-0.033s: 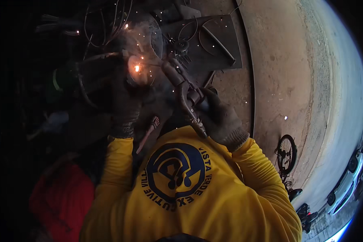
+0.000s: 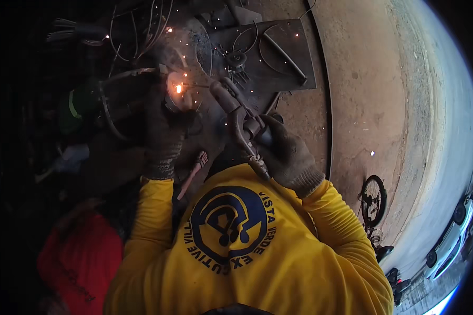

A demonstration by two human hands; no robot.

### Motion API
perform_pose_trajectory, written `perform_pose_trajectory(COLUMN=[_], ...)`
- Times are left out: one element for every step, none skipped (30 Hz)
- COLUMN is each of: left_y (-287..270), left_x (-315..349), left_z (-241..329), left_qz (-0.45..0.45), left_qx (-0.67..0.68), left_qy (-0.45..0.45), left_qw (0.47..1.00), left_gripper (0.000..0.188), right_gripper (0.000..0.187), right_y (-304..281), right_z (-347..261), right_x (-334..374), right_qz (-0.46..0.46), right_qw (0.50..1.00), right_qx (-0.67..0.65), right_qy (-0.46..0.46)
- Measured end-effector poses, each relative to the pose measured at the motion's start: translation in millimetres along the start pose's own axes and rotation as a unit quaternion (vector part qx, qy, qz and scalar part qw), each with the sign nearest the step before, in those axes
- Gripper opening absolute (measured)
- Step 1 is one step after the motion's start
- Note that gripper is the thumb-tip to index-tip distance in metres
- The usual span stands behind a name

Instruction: The person welds a circular metal plate onto a metal structure using a welding electrode holder. They hold the plate in place by hand and apply the electrode to create weld points.

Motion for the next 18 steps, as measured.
perform_pose_trajectory(left_y=[-2, -1, 0, 0, 0, -1, -2, -3, -4, -4, -4, -4, -4, -4, -5, -6, -2, 2], left_x=[-3, 1, 5, 8, 8, 8, 8, 9, 9, 9, 9, 9, 8, 7, 7, 6, 14, 22], left_z=[5, 2, -2, -4, -5, -5, -6, -6, -6, -6, -7, -7, -7, -7, -7, -7, -21, -34], left_qz=[0.001, 0.000, -0.001, -0.003, -0.003, -0.004, -0.004, -0.007, -0.011, -0.015, -0.018, -0.021, -0.023, -0.027, -0.032, -0.036, -0.080, -0.107], left_qx=[-0.022, 0.001, 0.024, 0.046, 0.011, -0.025, -0.060, -0.053, -0.045, -0.038, -0.035, -0.033, -0.031, -0.038, -0.045, -0.052, -0.259, -0.397], left_qy=[0.038, 0.020, 0.002, -0.016, -0.011, -0.007, -0.003, -0.009, -0.015, -0.020, -0.023, -0.026, -0.029, -0.027, -0.025, -0.024, 0.020, 0.073], left_qw=[0.999, 1.000, 1.000, 0.999, 1.000, 1.000, 0.998, 0.999, 0.999, 0.999, 0.999, 0.999, 0.999, 0.999, 0.998, 0.998, 0.963, 0.909], left_gripper=[0.075, 0.077, 0.079, 0.080, 0.081, 0.082, 0.084, 0.084, 0.084, 0.084, 0.084, 0.084, 0.084, 0.083, 0.083, 0.082, 0.079, 0.078], right_gripper=[0.063, 0.063, 0.063, 0.063, 0.063, 0.063, 0.063, 0.063, 0.063, 0.063, 0.063, 0.063, 0.063, 0.063, 0.063, 0.062, 0.062, 0.061], right_y=[-1, -1, 0, 1, 2, 2, 1, 1, 2, 2, 3, 3, 2, 2, 2, 2, 3, 5], right_z=[-6, -10, -10, -9, -8, -11, -16, -19, -19, -19, -19, -21, -24, -25, -24, -22, -20, -16], right_x=[1, 1, 1, 0, 0, 0, -1, -1, -1, -1, -1, -2, -2, -3, -3, -3, -4, -4], right_qz=[-0.002, -0.005, -0.006, -0.007, -0.009, -0.011, -0.014, -0.017, -0.015, -0.013, -0.010, -0.012, -0.014, -0.016, -0.018, -0.019, -0.021, -0.020], right_qw=[1.000, 0.999, 1.000, 1.000, 0.999, 1.000, 1.000, 1.000, 1.000, 1.000, 1.000, 1.000, 1.000, 1.000, 1.000, 0.999, 0.999, 0.999], right_qx=[0.018, 0.036, 0.016, -0.003, -0.022, -0.018, -0.013, -0.009, -0.013, -0.017, -0.021, -0.017, -0.013, -0.009, -0.014, -0.019, -0.024, -0.047], right_qy=[-0.002, -0.004, -0.010, -0.016, -0.022, -0.010, 0.002, 0.014, 0.012, 0.009, 0.007, 0.011, 0.016, 0.021, 0.019, 0.017, 0.015, 0.001])
Point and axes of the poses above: each hand's wrist, its own x-axis away from the middle knuckle, its own y-axis out of the palm, z = x × y, the point moved 1 cm from there along -x, towards the middle knuckle, and after that the axes turned 7 degrees about -x, right-handed, at the moved point
